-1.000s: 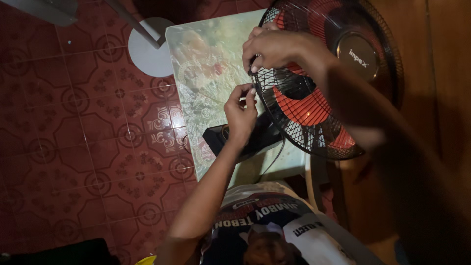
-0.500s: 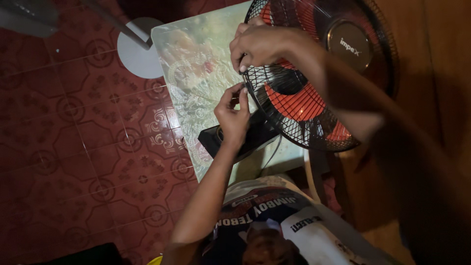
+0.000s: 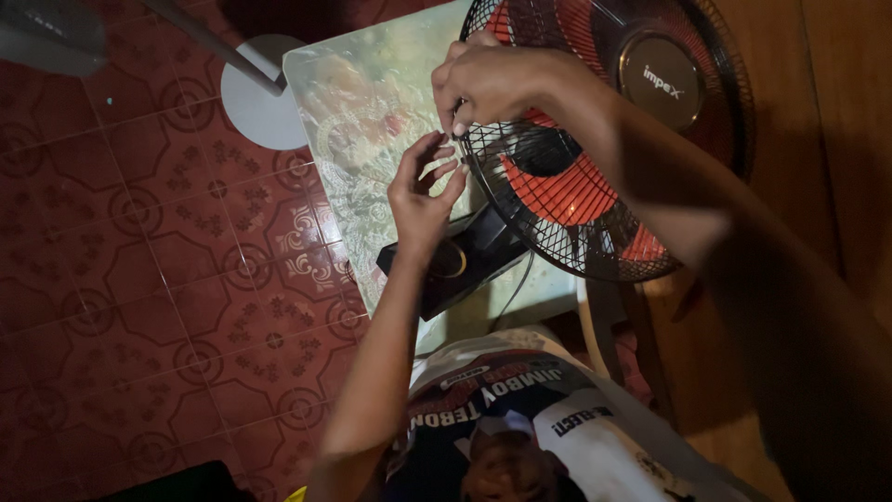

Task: The person uses a red screwdriver to loosen and remove screws from the front grille of a red electric fan. They then detach the grille and set it aside, exposing the fan blades and motor housing.

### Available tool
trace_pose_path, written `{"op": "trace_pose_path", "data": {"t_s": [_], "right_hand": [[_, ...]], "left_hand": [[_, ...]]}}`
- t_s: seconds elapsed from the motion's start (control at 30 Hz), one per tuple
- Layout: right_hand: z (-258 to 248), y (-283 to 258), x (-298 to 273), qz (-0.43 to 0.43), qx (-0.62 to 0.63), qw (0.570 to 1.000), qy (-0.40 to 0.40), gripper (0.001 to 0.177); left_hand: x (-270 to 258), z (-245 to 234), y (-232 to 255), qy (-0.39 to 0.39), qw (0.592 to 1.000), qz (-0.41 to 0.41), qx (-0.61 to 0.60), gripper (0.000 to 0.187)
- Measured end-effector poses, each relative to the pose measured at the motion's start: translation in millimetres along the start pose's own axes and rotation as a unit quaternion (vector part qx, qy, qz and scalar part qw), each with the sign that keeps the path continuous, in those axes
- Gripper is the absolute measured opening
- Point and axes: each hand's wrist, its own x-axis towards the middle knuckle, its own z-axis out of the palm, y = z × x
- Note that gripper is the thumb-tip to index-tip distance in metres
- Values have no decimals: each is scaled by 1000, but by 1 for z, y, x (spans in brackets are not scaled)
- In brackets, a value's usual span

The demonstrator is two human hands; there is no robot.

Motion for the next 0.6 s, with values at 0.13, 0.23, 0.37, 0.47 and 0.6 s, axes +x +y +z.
{"op": "trace_pose_path", "data": {"t_s": [0.13, 0.23, 0.37, 0.47, 0.6], "right_hand": [[-1, 5, -1, -23, 17, 1000, 8, 20], [-1, 8, -2, -48, 18, 999, 17, 20], [-5, 6, -2, -39, 27, 999, 16, 20], [-6, 3, -3, -6, 41, 999, 33, 28], [-8, 4, -5, 9, 33, 999, 20, 29]], "left_hand": [[7, -9, -10, -58, 997, -27, -33, 55], [11, -13, -16, -79, 996, -12, -49, 56], [17, -17, -18, -84, 996, -19, -25, 56], [20, -17, -17, -92, 995, -17, -18, 51], [24, -19, -10, -112, 993, -27, -8, 49]]}}
